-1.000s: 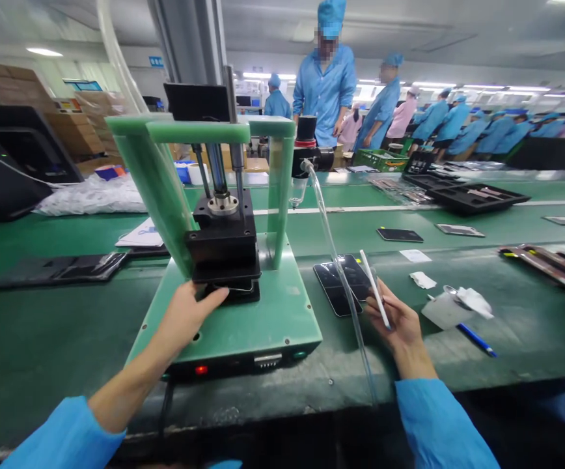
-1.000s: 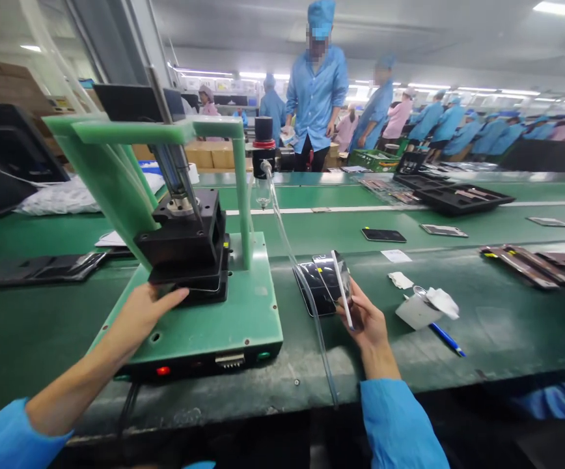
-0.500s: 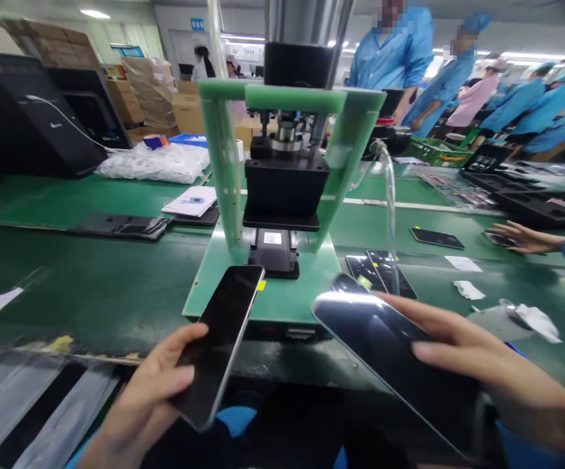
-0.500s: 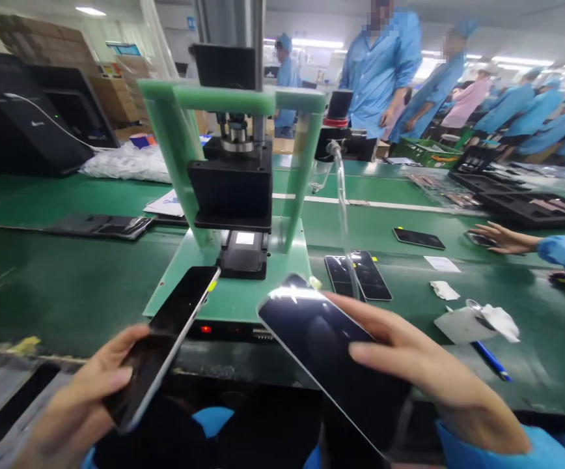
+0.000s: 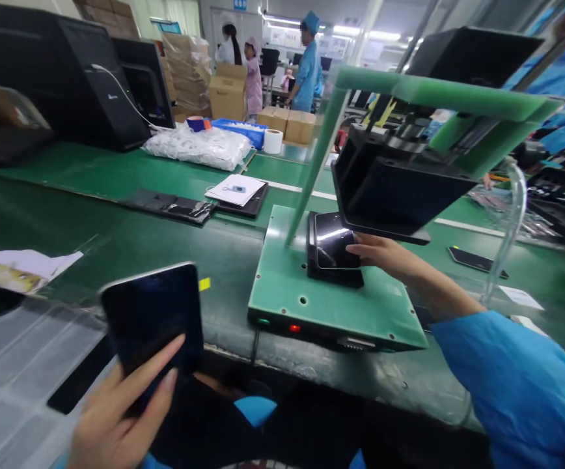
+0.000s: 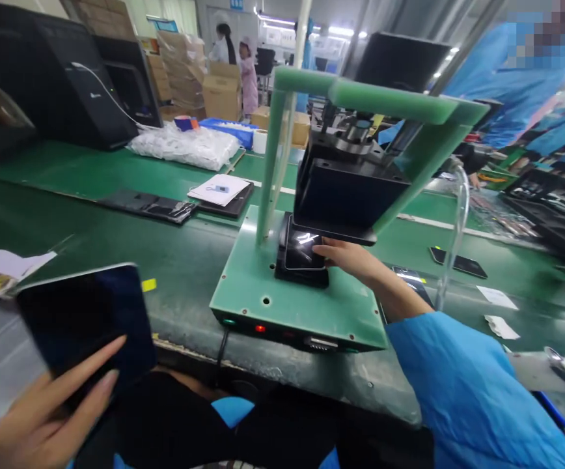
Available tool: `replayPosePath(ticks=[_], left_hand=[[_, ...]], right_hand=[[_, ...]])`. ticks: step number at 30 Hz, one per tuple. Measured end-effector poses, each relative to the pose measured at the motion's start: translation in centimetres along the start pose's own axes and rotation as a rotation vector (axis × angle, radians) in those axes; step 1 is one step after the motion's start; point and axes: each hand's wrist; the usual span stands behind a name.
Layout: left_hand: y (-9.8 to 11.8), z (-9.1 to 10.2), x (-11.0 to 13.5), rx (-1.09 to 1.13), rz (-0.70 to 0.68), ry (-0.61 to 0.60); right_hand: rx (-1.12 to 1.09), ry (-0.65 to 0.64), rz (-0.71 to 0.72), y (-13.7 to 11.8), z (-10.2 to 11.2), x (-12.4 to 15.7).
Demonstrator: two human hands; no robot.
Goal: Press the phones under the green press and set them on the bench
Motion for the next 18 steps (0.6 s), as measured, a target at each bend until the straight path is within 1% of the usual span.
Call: replayPosePath(ticks=[2, 3, 4, 6, 8, 9, 10, 11, 12, 13, 14, 16, 18], left_hand=[[0.0, -1.8, -3.1, -0.076, -0.213, 0.001], [0.0, -2.9, -4.6, -0.123, -0.277, -0.027], [-0.1, -4.0, -5.9, -0.160, -0.307, -0.082], [-0.1, -6.1, -7.9, -0.195, -0.285, -0.245], [-0.1, -7.6, -9.1, -0.187, -0.252, -0.408], [-0.1, -8.1, -9.5, -0.180, -0.252, -0.466], [-0.2, -8.5, -9.8, -0.173, -0.257, -0.510], [-0.2, -8.8, -10.0, -0.167, -0.268, -0.536], [-0.3, -9.1, -10.2, -0.162, -0.278, -0.544], [-0.4, -9.3, -10.3, -0.158, -0.285, -0.536], [-0.5, -9.5, -10.4, -0.148, -0.288, -0.517], [-0.7, -9.9, -10.5, -0.115, -0.281, -0.444], [-1.0, -9.9, -10.5, -0.056, -0.241, -0.367]], right_hand=[[0.294, 0.098, -0.002, 0.2, 0.5, -1.1], [0.429, 0.163, 0.026, 0.3, 0.5, -1.5], [0.539, 0.219, 0.072, 0.4, 0.4, -1.6], [0.701, 0.308, 0.177, 0.6, -0.1, -0.9], [0.845, 0.407, 0.255, 1.1, -0.7, 1.4], [0.916, 0.431, 0.295, 1.5, -0.9, 3.0], [0.973, 0.441, 0.352, 2.2, -1.0, 4.9], [1.000, 0.412, 0.436, 3.0, -1.2, 6.8], [1.011, 0.328, 0.511, 3.9, -1.3, 8.6], [1.023, 0.275, 0.570, 4.8, -1.5, 10.2], [1.044, 0.243, 0.599, 5.7, -1.8, 11.4], [1.107, 0.298, 0.611, 7.2, -2.5, 13.0], [1.135, 0.359, 0.630, 7.8, -2.9, 13.9]])
Point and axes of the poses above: each hand's wrist, its own x-axis away from the middle knuckle, its own z-axis out of the back of the hand, y = z × x, and after that the axes turned 14 degrees about -z, right-handed
